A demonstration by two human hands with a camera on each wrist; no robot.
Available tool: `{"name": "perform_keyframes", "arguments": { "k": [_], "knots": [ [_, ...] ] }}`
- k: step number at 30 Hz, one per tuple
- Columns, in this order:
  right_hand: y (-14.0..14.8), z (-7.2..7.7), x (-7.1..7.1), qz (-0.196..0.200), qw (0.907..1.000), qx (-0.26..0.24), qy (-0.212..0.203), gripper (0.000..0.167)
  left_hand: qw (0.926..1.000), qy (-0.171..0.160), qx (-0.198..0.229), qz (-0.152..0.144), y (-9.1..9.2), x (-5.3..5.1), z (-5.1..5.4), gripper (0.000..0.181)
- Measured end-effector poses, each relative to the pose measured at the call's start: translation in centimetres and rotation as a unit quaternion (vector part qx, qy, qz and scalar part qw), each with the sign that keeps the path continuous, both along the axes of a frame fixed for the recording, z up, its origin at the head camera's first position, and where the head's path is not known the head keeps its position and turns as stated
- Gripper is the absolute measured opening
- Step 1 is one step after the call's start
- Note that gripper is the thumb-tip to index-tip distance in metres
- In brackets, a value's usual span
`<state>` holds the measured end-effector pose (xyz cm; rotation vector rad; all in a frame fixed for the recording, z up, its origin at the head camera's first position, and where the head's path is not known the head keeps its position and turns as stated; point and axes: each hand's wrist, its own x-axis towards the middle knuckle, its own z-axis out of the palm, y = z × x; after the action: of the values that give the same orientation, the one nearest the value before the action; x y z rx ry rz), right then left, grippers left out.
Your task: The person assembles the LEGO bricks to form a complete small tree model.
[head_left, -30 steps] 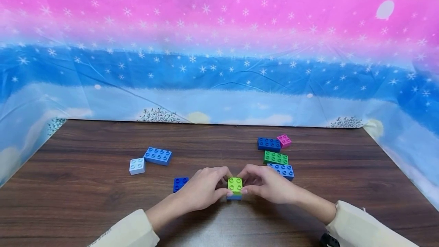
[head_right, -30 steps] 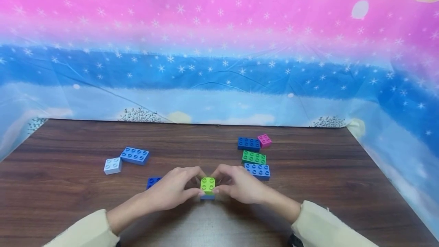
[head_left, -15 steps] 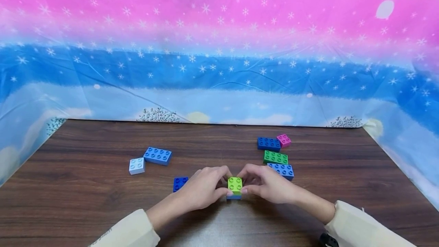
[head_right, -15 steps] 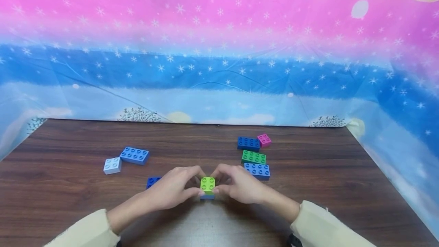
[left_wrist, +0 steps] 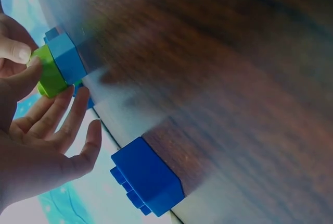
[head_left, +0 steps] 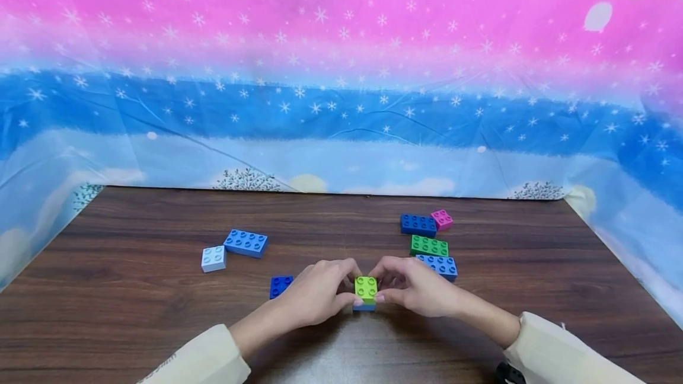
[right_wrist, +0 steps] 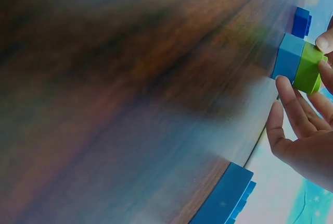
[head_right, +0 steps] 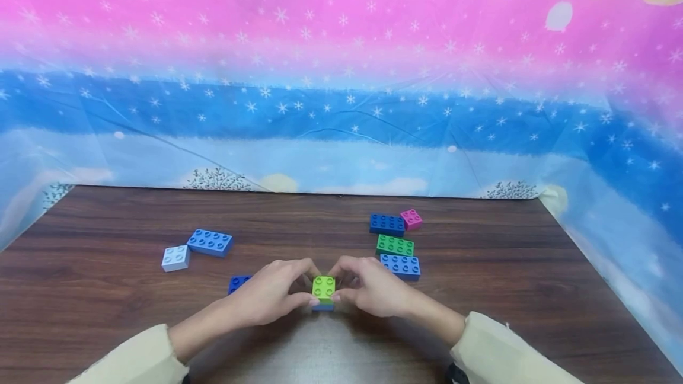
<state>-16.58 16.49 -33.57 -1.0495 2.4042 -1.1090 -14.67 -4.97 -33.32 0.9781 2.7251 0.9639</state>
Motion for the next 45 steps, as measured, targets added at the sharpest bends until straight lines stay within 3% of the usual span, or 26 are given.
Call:
{"name": "perform_keyframes", "arguments": {
  "k": [17, 23, 36, 41, 45],
  "knots": [
    [0.1, -0.1, -0.3, 0.012, 0.9995, -0.014, -0.023, 0.021, 0.9992, -0.034, -0.005, -0.020, -0.4, -0.5, 0.6, 0.017],
    [0.1, -0.1, -0.3, 0.013, 0.9994, -0.015, -0.027, 0.022, 0.9995, -0.025, -0.020, -0.007, -1.0, -0.6, 1.3, 0.024],
    [0.4, 0.0, -0.2, 0.017, 0.9996, -0.014, -0.018, 0.024, 0.9992, -0.022, -0.008, 0.034, -5.1, -1.1, 2.1, 0.032],
    [0.4, -0.1, -0.2, 0.018, 0.9996, -0.012, -0.016, 0.024, 0.9979, -0.030, -0.012, 0.057, -6.5, -0.7, 1.9, 0.033],
    [0.4, -0.1, -0.2, 0.017, 0.9997, -0.010, -0.013, 0.024, 0.9979, -0.024, -0.016, 0.059, -7.7, -0.5, 1.5, 0.035]
  ]
}}
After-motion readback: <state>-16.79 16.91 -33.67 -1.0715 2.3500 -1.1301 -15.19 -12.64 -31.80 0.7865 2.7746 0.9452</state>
